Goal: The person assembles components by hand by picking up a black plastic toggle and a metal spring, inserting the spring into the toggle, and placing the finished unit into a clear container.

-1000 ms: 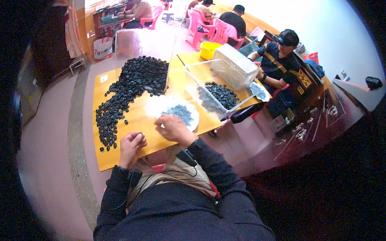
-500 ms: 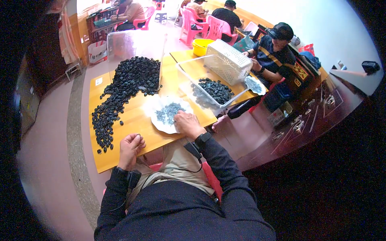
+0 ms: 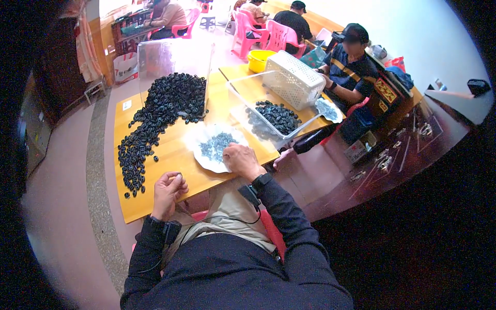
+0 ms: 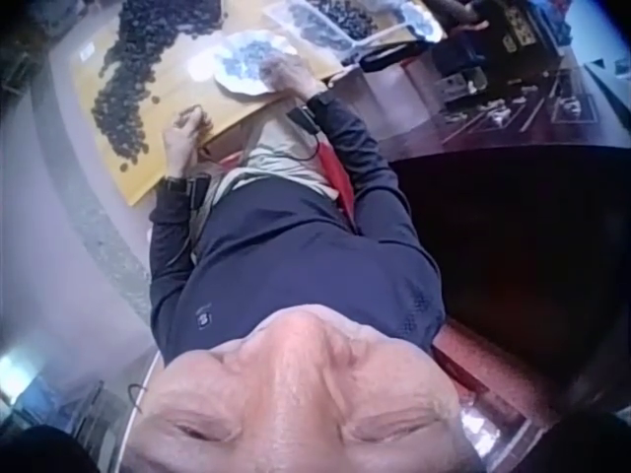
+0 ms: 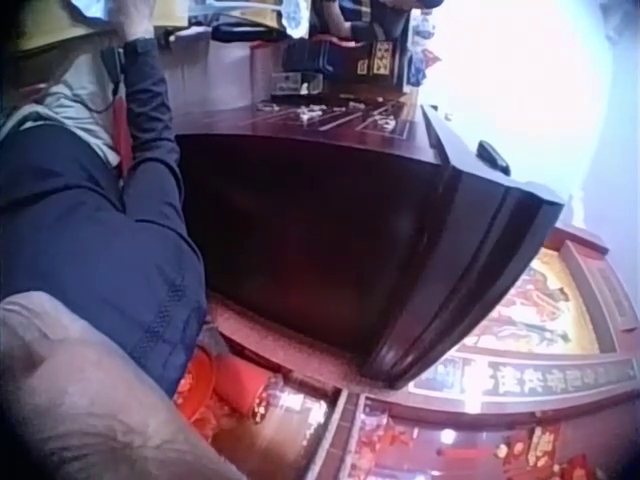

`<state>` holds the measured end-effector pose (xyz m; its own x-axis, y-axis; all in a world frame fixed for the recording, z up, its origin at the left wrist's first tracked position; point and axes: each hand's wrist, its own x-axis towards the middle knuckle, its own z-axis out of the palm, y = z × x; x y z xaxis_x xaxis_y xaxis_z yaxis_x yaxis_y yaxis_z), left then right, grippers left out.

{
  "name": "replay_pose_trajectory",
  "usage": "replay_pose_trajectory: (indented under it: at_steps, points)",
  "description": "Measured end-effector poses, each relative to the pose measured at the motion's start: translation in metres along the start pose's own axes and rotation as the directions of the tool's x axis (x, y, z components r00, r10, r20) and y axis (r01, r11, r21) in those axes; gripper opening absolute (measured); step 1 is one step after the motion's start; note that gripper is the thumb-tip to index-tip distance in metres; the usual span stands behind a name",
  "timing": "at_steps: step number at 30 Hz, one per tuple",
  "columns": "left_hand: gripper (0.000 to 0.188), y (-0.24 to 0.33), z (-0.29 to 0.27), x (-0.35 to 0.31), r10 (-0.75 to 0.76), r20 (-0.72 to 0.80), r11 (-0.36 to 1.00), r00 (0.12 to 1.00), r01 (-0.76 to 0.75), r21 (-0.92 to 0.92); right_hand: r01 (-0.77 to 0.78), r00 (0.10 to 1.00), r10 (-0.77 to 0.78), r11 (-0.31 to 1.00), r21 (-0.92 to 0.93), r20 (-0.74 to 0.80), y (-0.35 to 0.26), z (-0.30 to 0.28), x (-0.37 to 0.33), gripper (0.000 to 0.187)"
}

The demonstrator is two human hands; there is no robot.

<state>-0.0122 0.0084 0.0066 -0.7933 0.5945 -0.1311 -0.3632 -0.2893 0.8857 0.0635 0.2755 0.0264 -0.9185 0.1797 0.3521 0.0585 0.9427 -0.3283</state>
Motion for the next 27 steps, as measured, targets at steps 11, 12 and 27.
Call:
replay_pose_trajectory:
  at_steps: [11,12,27]
  points:
    - [0.014,0.003,0.006,-0.004,-0.021,-0.004,0.999,1.000,0.021,-0.038,-0.042,0.998,0.043,0.999,0.031,-0.044,0.003,0.004,0.001,0.011]
    - [0.014,0.006,0.007,-0.004,-0.020,-0.008,0.999,1.000,0.019,-0.039,-0.033,0.998,0.034,0.999,0.034,-0.053,0.004,0.005,0.002,0.011]
    - [0.011,-0.003,0.008,-0.001,-0.017,-0.003,1.000,1.000,0.017,0.000,0.006,0.996,0.006,0.992,0.129,-0.088,0.008,0.004,0.003,0.011]
